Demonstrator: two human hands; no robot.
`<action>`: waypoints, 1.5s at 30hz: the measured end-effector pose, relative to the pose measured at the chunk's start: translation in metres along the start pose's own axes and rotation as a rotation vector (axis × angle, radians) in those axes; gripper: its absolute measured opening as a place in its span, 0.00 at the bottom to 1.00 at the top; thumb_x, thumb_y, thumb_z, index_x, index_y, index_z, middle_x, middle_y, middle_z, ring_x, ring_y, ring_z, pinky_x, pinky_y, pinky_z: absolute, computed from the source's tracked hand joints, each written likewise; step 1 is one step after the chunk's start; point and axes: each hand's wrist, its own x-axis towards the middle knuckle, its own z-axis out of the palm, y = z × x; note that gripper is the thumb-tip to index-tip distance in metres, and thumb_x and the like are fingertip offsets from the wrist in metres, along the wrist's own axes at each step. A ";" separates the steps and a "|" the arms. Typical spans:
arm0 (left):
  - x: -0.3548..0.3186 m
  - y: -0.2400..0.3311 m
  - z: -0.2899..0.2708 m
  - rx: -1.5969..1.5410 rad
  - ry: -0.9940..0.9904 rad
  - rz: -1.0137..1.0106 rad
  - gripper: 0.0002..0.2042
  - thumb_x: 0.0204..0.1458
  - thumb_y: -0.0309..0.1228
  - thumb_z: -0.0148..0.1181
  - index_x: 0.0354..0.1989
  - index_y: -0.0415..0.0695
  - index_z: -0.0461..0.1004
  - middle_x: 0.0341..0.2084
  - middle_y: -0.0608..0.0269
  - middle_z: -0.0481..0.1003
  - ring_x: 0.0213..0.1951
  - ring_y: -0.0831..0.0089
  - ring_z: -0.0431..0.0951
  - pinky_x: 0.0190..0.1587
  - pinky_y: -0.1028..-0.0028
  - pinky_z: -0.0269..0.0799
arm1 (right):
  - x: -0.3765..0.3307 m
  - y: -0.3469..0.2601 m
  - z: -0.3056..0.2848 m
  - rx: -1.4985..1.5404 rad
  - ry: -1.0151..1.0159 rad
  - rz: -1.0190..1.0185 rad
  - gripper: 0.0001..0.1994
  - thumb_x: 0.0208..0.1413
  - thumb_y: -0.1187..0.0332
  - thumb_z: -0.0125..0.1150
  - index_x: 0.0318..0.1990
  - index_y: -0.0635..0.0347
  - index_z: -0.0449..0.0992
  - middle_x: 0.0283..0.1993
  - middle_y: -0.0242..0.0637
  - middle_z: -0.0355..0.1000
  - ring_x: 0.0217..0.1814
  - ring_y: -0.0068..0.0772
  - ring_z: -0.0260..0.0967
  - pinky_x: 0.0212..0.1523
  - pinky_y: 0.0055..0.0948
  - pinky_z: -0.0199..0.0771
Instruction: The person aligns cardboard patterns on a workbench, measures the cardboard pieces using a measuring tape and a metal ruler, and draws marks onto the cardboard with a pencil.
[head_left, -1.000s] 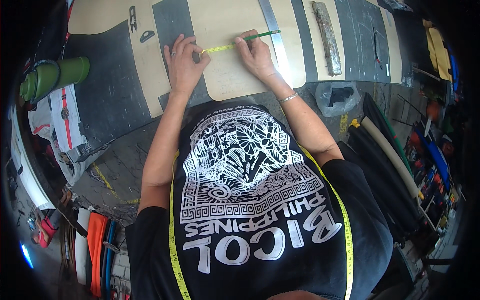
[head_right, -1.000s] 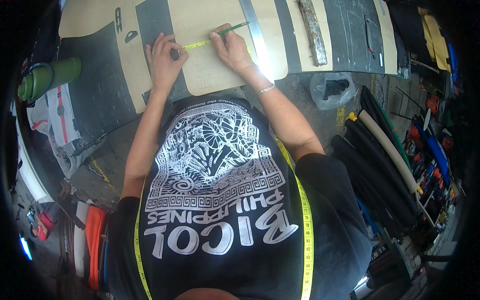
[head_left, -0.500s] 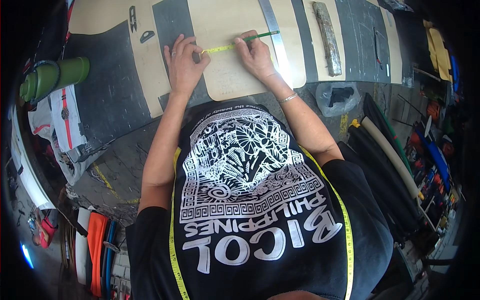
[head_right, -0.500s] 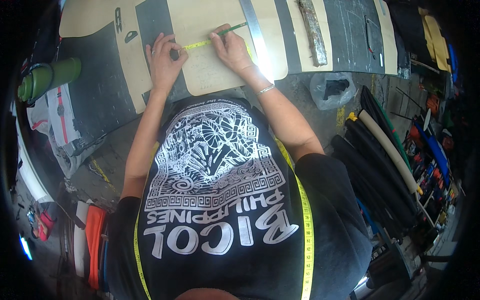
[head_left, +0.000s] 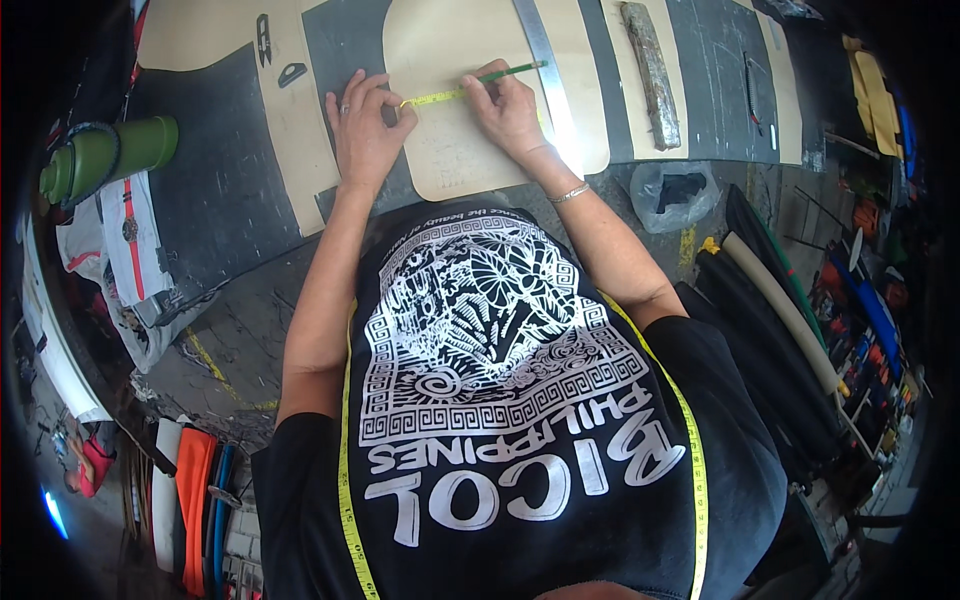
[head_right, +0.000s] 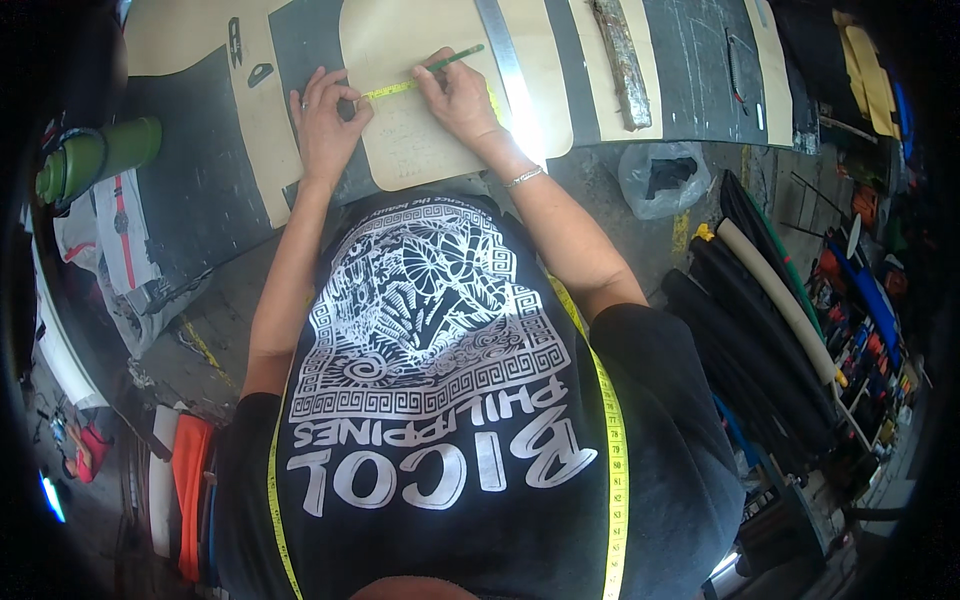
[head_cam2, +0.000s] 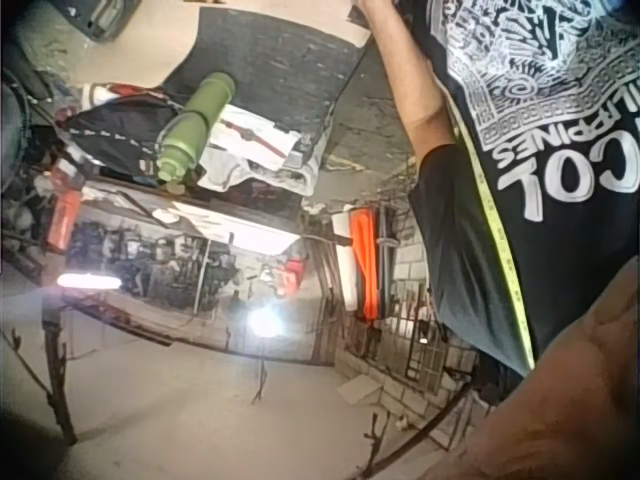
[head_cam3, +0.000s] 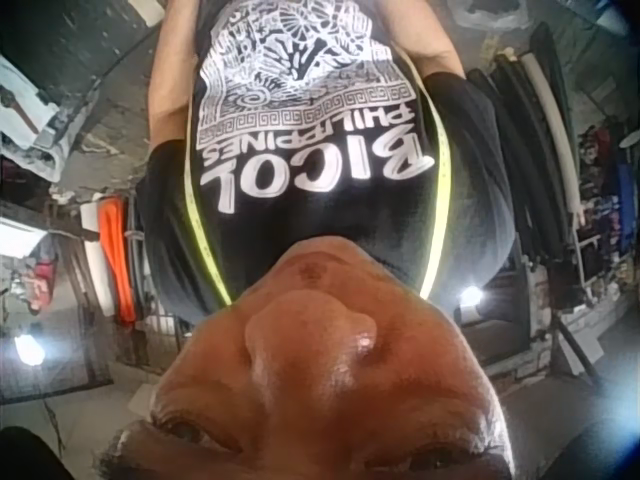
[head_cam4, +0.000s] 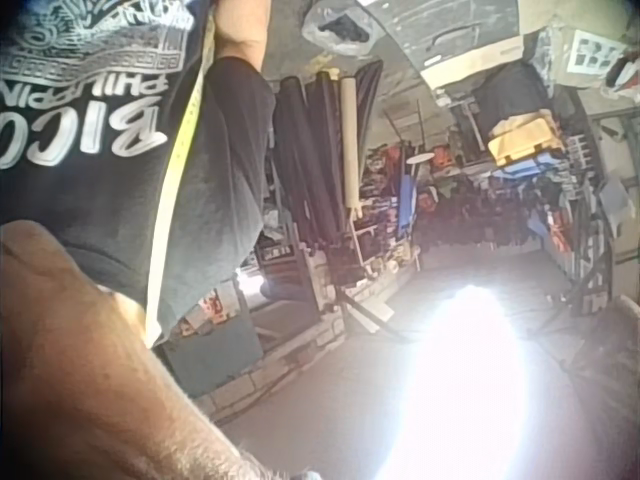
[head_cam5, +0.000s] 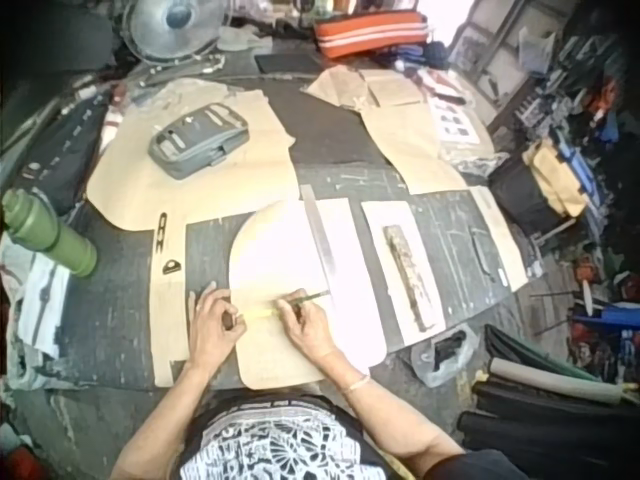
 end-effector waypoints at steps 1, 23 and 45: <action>0.000 0.000 0.000 0.002 -0.002 -0.003 0.09 0.49 0.37 0.70 0.34 0.51 0.77 0.56 0.67 0.76 0.70 0.62 0.65 0.75 0.42 0.43 | 0.000 0.001 0.001 0.034 0.028 -0.008 0.11 0.66 0.63 0.64 0.41 0.62 0.75 0.30 0.42 0.77 0.28 0.28 0.73 0.30 0.28 0.71; 0.060 0.010 -0.009 -0.225 0.115 -0.070 0.14 0.56 0.31 0.68 0.49 0.44 0.74 0.52 0.52 0.77 0.57 0.52 0.76 0.63 0.60 0.66 | -0.106 0.004 -0.126 -0.162 0.018 0.082 0.09 0.63 0.67 0.63 0.46 0.60 0.78 0.41 0.48 0.71 0.44 0.53 0.72 0.46 0.43 0.74; 0.125 0.031 0.015 -0.454 0.015 -0.434 0.18 0.62 0.28 0.57 0.60 0.45 0.77 0.46 0.57 0.80 0.43 0.74 0.77 0.55 0.73 0.70 | -0.170 0.033 -0.141 -0.033 0.108 0.677 0.26 0.66 0.47 0.59 0.29 0.66 0.77 0.25 0.57 0.71 0.28 0.60 0.70 0.32 0.45 0.69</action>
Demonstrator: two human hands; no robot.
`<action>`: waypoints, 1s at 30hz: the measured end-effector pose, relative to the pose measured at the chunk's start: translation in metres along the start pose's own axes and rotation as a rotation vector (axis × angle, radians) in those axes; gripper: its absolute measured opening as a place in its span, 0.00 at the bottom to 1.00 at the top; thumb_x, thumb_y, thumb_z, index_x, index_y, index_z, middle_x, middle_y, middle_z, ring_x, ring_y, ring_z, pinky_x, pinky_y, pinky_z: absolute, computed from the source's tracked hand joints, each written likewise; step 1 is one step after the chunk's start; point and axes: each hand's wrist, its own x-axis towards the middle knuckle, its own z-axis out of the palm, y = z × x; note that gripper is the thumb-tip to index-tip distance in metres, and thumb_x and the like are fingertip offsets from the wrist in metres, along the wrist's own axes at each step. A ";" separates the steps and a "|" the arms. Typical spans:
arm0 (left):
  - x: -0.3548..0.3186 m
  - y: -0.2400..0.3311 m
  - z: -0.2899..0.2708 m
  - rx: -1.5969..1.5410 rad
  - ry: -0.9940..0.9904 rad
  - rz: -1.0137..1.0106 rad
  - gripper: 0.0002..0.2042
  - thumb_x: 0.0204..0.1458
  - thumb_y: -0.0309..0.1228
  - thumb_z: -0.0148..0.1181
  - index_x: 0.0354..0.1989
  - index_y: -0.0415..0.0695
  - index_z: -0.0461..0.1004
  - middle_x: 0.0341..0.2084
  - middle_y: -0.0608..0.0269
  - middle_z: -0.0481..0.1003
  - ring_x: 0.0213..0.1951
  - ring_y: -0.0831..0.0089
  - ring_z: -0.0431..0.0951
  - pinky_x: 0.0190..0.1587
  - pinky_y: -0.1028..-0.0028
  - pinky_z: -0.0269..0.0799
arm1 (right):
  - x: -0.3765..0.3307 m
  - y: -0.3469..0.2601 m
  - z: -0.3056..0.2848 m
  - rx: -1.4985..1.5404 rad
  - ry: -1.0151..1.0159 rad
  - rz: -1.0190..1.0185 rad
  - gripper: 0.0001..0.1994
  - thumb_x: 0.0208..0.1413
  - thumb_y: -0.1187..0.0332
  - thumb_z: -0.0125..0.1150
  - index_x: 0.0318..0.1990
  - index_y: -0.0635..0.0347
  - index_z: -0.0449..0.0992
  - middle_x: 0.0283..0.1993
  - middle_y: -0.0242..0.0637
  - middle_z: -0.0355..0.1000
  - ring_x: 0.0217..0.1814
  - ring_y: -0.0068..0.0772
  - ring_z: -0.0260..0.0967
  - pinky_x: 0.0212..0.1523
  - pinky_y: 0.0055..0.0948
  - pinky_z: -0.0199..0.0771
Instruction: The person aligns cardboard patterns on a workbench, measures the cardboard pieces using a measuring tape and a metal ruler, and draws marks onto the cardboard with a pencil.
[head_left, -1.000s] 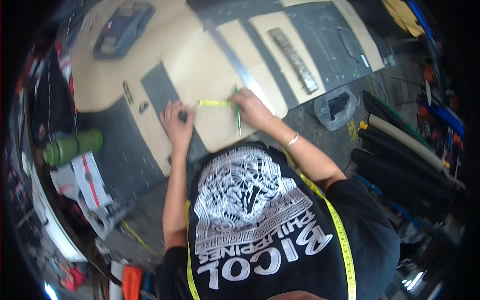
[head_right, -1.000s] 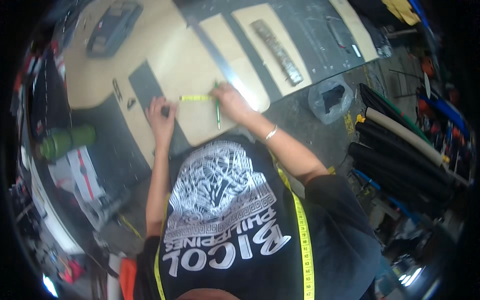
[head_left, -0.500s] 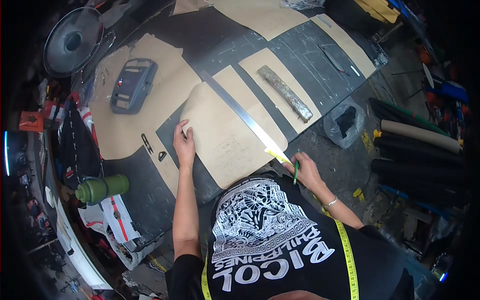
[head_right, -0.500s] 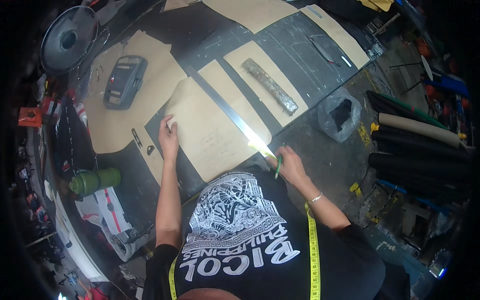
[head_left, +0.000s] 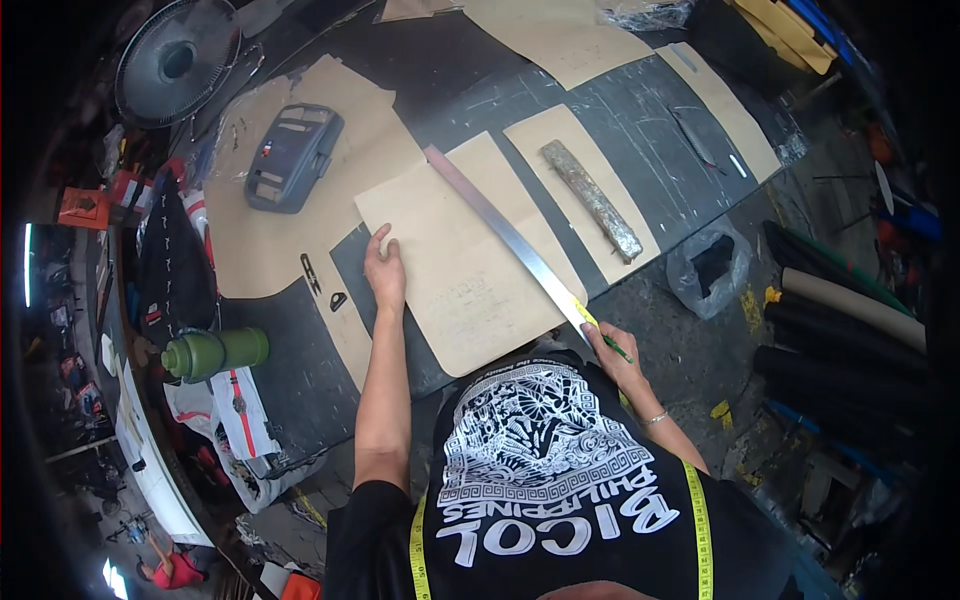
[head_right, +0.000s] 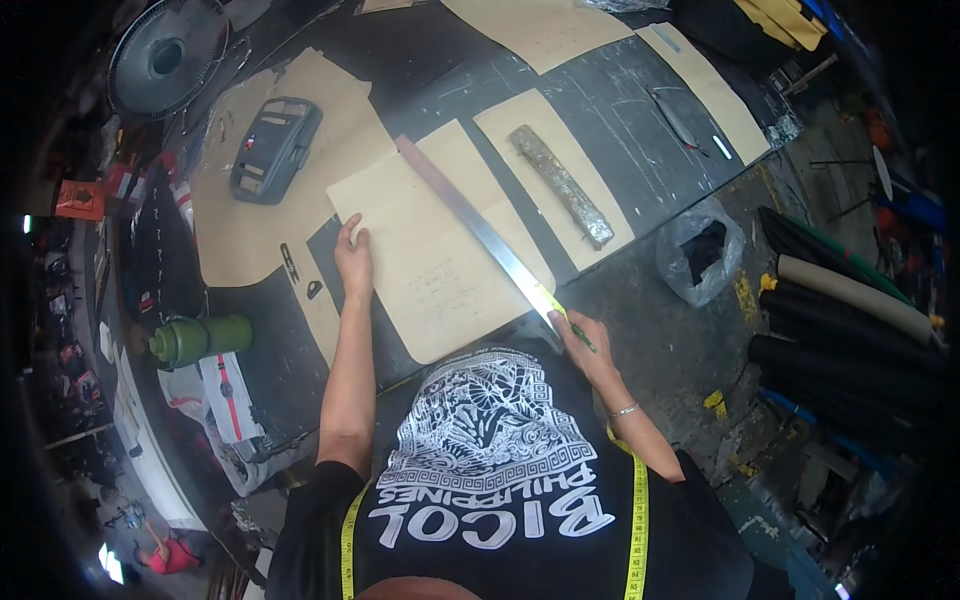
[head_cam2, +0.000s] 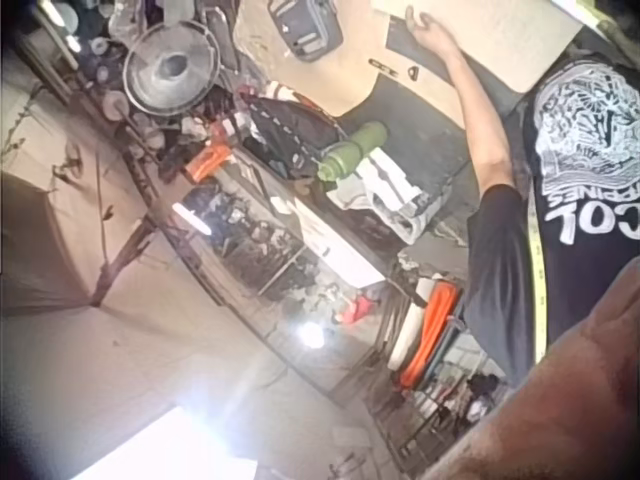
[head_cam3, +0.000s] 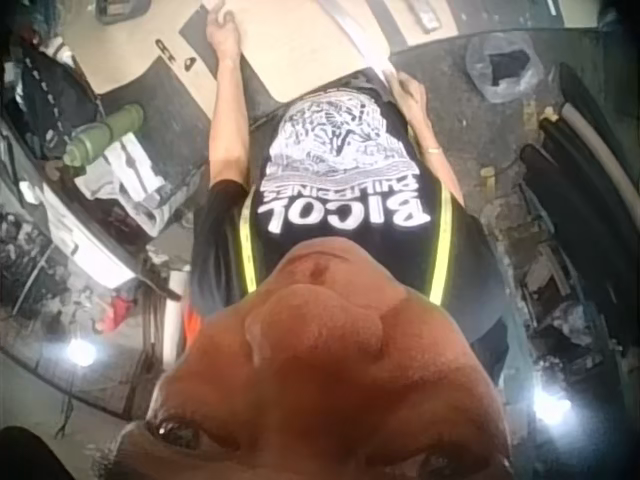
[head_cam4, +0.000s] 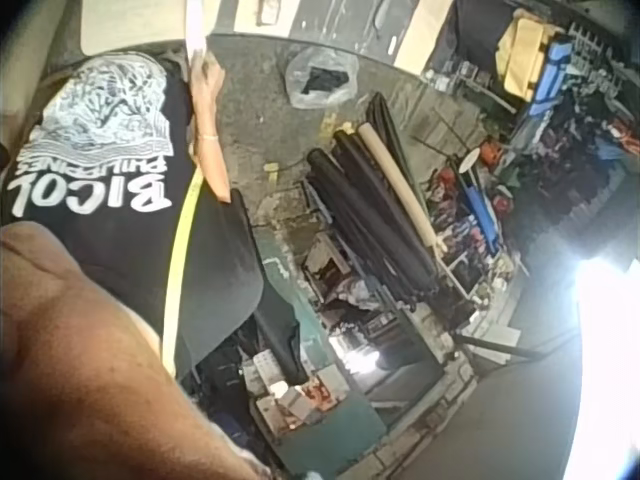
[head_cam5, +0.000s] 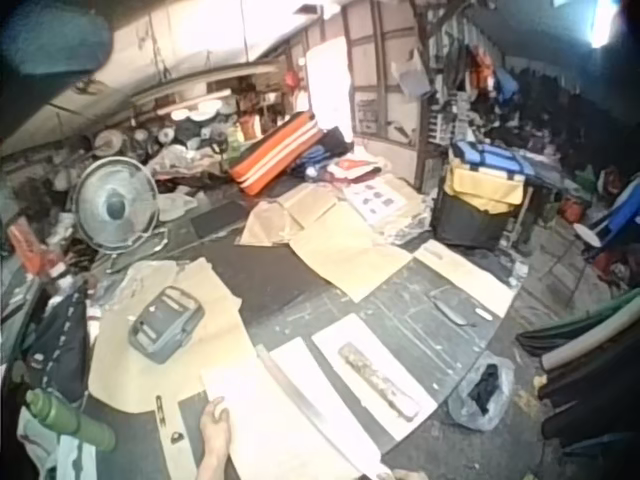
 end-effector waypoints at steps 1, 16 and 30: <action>-0.001 -0.007 0.001 -0.002 0.006 -0.008 0.18 0.62 0.28 0.57 0.60 0.45 0.77 0.46 0.57 0.80 0.43 0.74 0.77 0.55 0.73 0.70 | 0.000 0.002 -0.002 -0.012 0.002 -0.030 0.26 0.66 0.48 0.59 0.28 0.66 0.76 0.24 0.57 0.70 0.26 0.59 0.69 0.31 0.45 0.68; -0.094 0.000 0.010 -0.517 0.317 -0.181 0.20 0.63 0.21 0.48 0.64 0.38 0.69 0.45 0.60 0.76 0.38 0.79 0.74 0.43 0.79 0.70 | 0.017 0.018 -0.036 0.014 -0.070 -0.068 0.24 0.66 0.52 0.61 0.26 0.65 0.71 0.18 0.45 0.63 0.21 0.29 0.59 0.26 0.37 0.63; -0.096 0.028 0.001 -0.582 0.354 -0.146 0.24 0.59 0.16 0.48 0.65 0.40 0.70 0.37 0.69 0.75 0.26 0.87 0.65 0.30 0.82 0.63 | 0.037 0.052 -0.045 0.079 -0.094 -0.225 0.21 0.65 0.58 0.63 0.24 0.63 0.69 0.18 0.41 0.61 0.20 0.28 0.58 0.25 0.35 0.63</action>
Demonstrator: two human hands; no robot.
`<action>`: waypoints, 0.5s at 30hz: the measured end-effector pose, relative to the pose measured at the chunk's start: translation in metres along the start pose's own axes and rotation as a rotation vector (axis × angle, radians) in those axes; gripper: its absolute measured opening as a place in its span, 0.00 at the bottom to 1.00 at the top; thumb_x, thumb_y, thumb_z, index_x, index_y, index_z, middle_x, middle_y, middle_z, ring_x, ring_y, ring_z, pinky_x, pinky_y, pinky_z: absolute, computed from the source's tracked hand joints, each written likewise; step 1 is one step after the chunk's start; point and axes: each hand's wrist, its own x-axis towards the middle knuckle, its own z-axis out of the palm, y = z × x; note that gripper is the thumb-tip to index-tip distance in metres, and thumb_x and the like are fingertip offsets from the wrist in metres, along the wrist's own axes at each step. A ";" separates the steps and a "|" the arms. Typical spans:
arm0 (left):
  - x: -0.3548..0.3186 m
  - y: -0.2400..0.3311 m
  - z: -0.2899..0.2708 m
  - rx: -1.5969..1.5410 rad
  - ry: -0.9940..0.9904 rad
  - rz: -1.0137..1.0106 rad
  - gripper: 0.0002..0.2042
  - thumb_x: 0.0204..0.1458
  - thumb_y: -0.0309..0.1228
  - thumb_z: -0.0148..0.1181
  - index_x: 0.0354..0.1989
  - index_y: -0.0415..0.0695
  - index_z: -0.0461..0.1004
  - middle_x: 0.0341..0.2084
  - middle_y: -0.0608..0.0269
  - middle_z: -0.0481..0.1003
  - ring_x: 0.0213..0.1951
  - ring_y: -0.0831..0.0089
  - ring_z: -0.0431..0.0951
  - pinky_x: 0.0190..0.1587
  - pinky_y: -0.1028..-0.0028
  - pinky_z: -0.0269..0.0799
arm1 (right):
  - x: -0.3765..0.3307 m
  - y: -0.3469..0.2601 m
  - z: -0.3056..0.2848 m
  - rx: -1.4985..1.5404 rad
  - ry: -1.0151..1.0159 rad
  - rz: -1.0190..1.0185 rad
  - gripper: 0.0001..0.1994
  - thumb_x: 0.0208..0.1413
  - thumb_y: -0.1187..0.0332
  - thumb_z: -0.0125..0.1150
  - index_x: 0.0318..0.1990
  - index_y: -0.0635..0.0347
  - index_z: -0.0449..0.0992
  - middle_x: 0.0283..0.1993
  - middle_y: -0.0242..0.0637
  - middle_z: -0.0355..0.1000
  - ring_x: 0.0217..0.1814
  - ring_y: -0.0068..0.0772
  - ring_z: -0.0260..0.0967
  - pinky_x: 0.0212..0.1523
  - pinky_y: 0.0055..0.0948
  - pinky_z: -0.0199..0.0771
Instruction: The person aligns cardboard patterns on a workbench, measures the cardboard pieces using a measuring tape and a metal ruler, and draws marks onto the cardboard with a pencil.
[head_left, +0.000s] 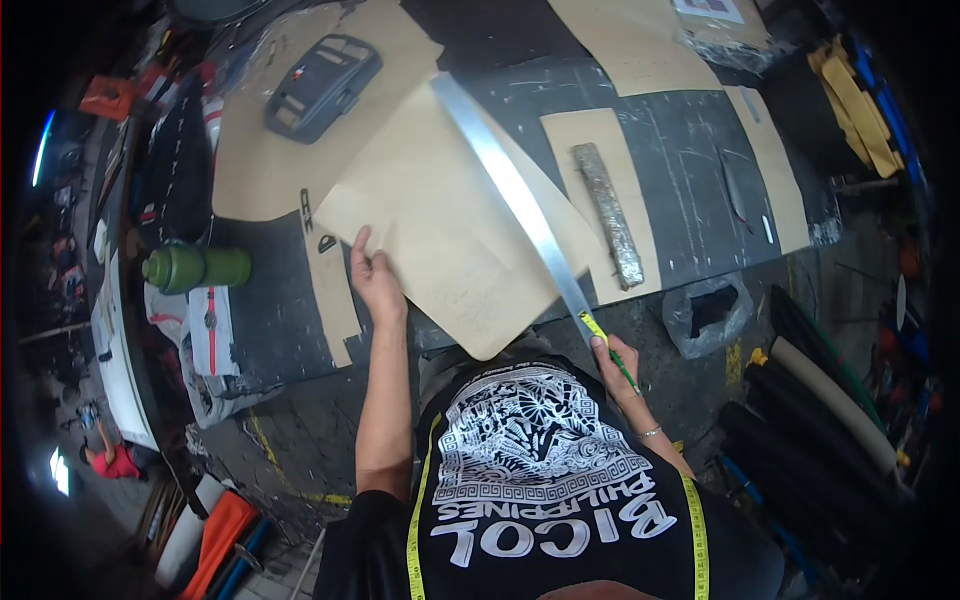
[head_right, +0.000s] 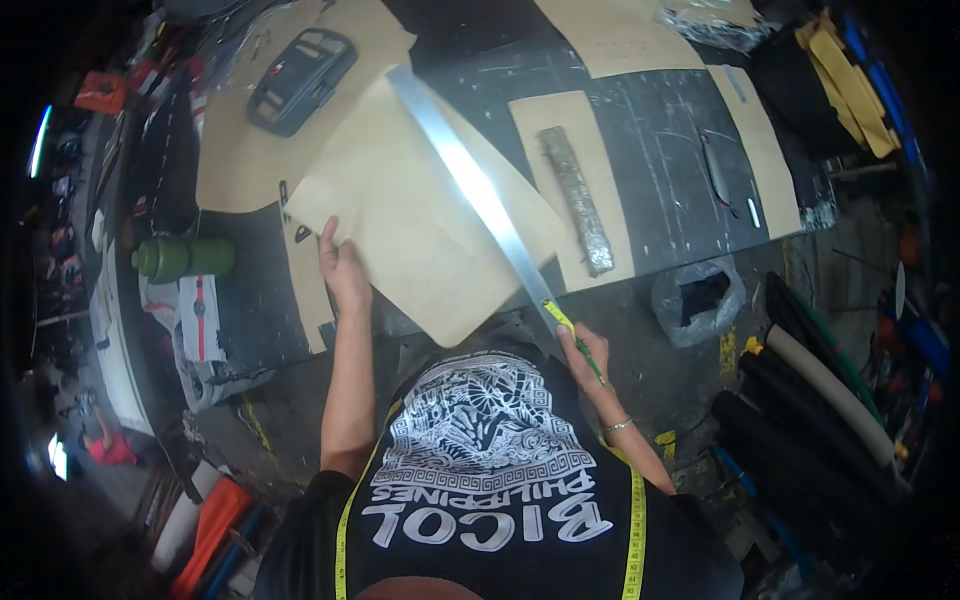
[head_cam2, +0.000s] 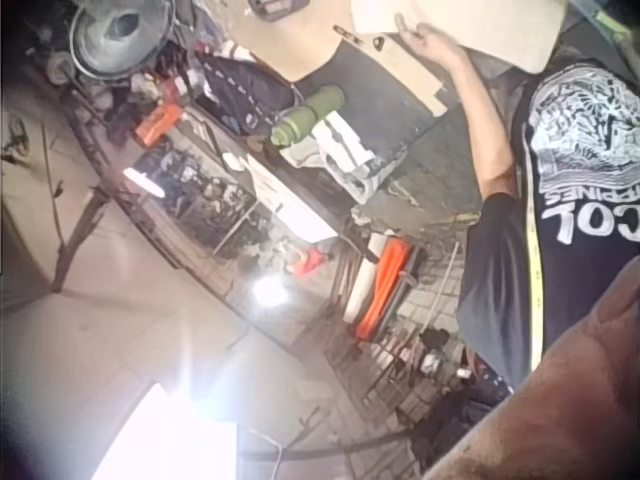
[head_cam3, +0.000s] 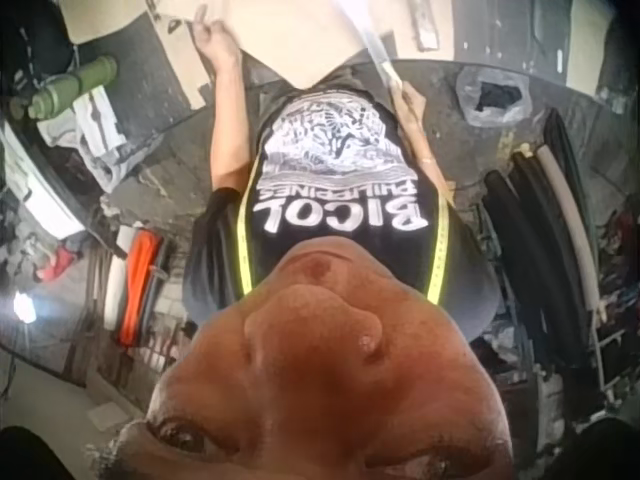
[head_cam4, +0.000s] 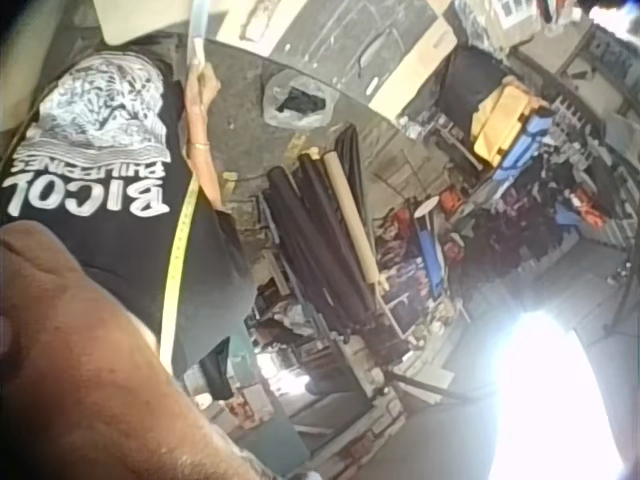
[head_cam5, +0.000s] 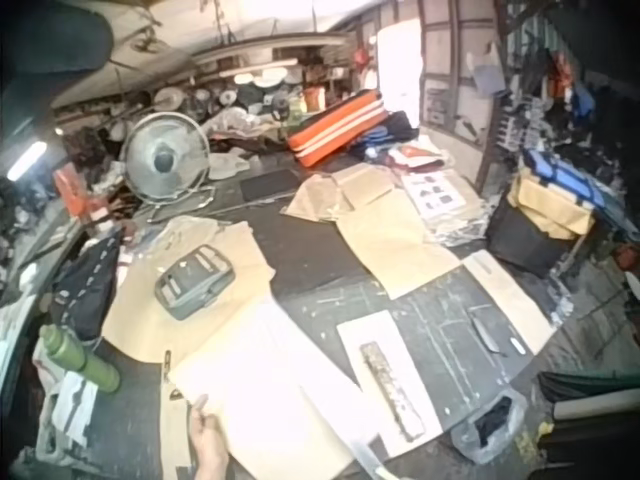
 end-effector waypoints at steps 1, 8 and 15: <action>0.003 -0.006 -0.008 0.006 0.017 -0.020 0.25 0.59 0.16 0.48 0.67 0.40 0.67 0.39 0.66 0.75 0.27 0.86 0.66 0.31 0.81 0.64 | -0.001 -0.002 0.001 -0.025 0.008 -0.009 0.22 0.65 0.58 0.64 0.23 0.63 0.68 0.18 0.42 0.61 0.20 0.30 0.58 0.25 0.35 0.63; -0.038 -0.023 -0.015 0.155 -0.090 -0.135 0.26 0.63 0.20 0.52 0.72 0.37 0.62 0.49 0.59 0.73 0.36 0.80 0.72 0.38 0.79 0.75 | -0.007 -0.011 0.008 -0.087 0.078 -0.096 0.10 0.64 0.64 0.65 0.39 0.64 0.80 0.33 0.49 0.74 0.34 0.54 0.75 0.37 0.41 0.74; -0.045 -0.030 -0.049 0.293 -0.154 -0.165 0.28 0.61 0.23 0.60 0.70 0.33 0.63 0.50 0.58 0.75 0.37 0.80 0.76 0.35 0.78 0.79 | -0.001 -0.013 0.008 -0.064 0.124 -0.105 0.11 0.67 0.65 0.60 0.39 0.66 0.79 0.32 0.49 0.72 0.32 0.45 0.72 0.37 0.37 0.71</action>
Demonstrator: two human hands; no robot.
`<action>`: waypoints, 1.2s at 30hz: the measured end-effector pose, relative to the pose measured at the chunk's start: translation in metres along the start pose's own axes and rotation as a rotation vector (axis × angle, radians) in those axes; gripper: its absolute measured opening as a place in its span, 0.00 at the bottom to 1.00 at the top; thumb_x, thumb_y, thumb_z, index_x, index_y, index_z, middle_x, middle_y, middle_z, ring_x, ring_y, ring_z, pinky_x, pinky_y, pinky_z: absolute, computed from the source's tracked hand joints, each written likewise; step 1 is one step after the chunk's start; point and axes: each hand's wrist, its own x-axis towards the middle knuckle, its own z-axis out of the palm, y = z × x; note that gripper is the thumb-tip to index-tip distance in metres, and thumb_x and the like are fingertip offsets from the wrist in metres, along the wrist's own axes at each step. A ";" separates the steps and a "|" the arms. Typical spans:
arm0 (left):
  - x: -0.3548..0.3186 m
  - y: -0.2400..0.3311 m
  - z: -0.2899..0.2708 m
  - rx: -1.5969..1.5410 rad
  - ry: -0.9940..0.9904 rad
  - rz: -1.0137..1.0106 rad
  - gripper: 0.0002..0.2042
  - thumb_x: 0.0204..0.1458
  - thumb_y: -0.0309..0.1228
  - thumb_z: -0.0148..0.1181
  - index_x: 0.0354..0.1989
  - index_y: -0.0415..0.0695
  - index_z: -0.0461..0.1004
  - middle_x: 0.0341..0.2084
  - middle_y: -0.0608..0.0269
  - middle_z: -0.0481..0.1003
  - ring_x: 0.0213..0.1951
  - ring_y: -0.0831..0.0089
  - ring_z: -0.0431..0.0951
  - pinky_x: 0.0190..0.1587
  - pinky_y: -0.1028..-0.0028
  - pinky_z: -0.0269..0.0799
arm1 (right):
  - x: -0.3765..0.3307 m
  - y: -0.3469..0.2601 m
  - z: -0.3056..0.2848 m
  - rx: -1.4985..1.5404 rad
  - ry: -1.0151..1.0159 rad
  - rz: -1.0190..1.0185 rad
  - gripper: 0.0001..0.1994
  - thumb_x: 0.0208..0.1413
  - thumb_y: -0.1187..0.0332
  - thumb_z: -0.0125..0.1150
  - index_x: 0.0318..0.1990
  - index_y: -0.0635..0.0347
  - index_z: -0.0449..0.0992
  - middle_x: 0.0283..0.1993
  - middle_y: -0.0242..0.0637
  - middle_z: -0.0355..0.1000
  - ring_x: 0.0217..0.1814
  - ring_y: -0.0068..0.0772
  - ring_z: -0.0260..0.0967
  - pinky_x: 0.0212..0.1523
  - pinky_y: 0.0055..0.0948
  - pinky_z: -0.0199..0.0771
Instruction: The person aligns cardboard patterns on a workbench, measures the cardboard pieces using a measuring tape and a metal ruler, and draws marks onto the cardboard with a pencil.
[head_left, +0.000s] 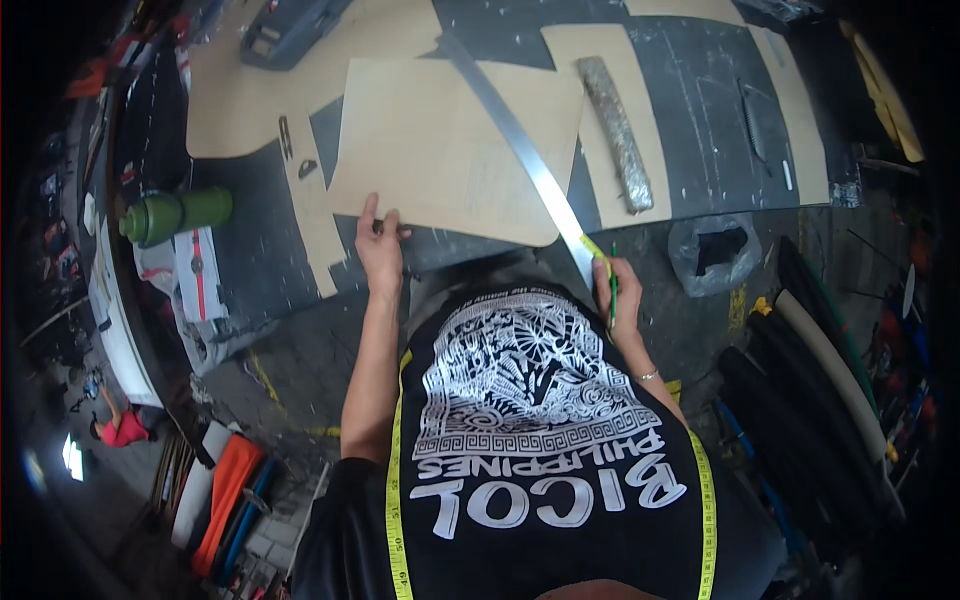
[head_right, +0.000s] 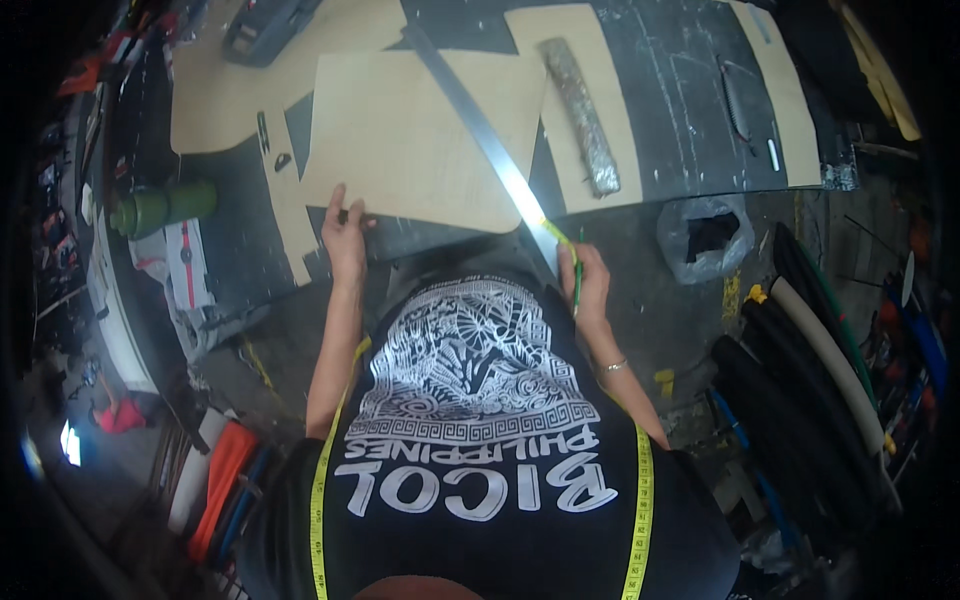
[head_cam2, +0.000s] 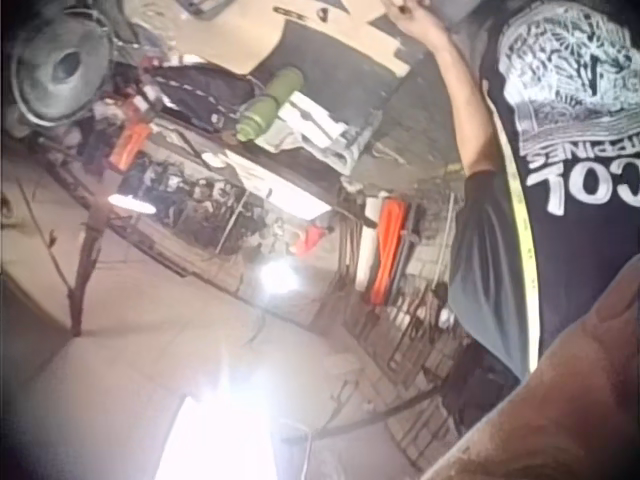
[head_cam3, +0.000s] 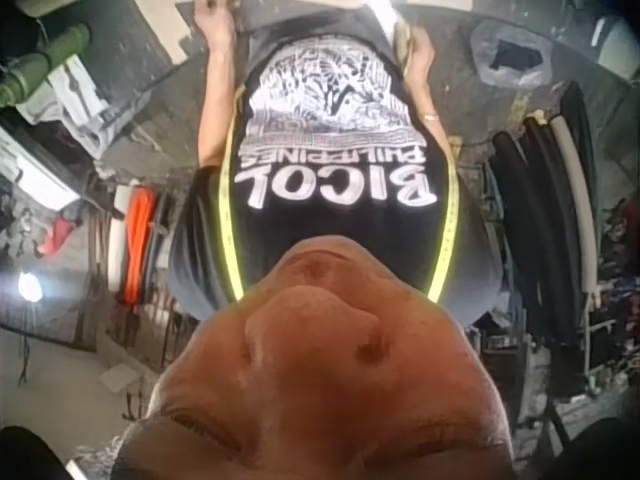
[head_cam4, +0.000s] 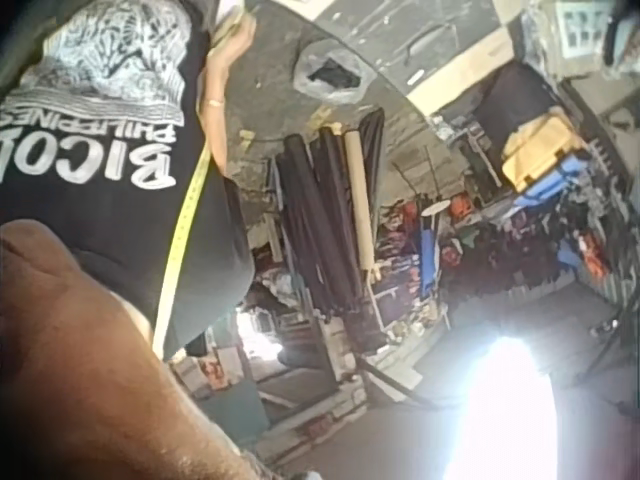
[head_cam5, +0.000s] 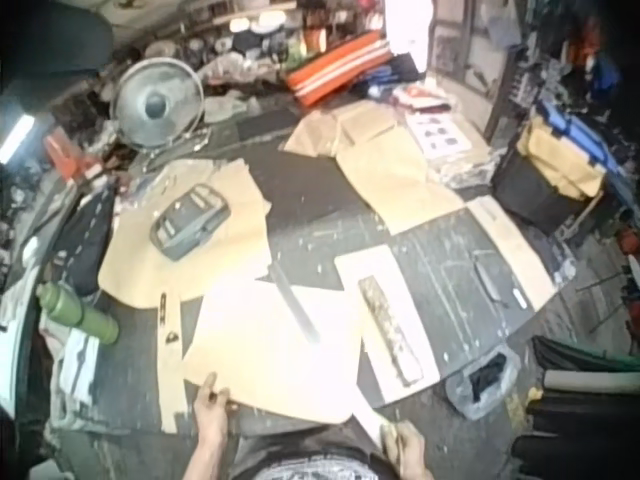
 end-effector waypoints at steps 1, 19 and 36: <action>0.002 -0.001 -0.003 0.004 -0.007 -0.025 0.28 0.61 0.23 0.61 0.70 0.33 0.64 0.48 0.58 0.77 0.37 0.79 0.77 0.35 0.78 0.78 | 0.001 0.004 0.002 0.030 0.034 0.041 0.12 0.67 0.65 0.60 0.40 0.66 0.79 0.33 0.48 0.73 0.33 0.42 0.73 0.38 0.35 0.72; 0.055 0.048 -0.042 0.884 -0.574 0.229 0.22 0.61 0.38 0.62 0.61 0.40 0.75 0.28 0.55 0.83 0.30 0.54 0.82 0.40 0.61 0.79 | -0.122 0.055 -0.048 -0.178 0.706 0.376 0.15 0.71 0.61 0.55 0.47 0.66 0.79 0.32 0.31 0.72 0.35 0.21 0.67 0.40 0.26 0.70; 0.077 0.045 -0.028 0.646 -1.316 0.688 0.36 0.42 0.62 0.71 0.61 0.64 0.78 0.56 0.68 0.80 0.72 0.54 0.62 0.76 0.40 0.30 | -0.033 -0.201 0.144 -0.185 -0.190 -0.131 0.06 0.62 0.70 0.63 0.43 0.60 0.79 0.37 0.48 0.73 0.39 0.58 0.73 0.39 0.46 0.72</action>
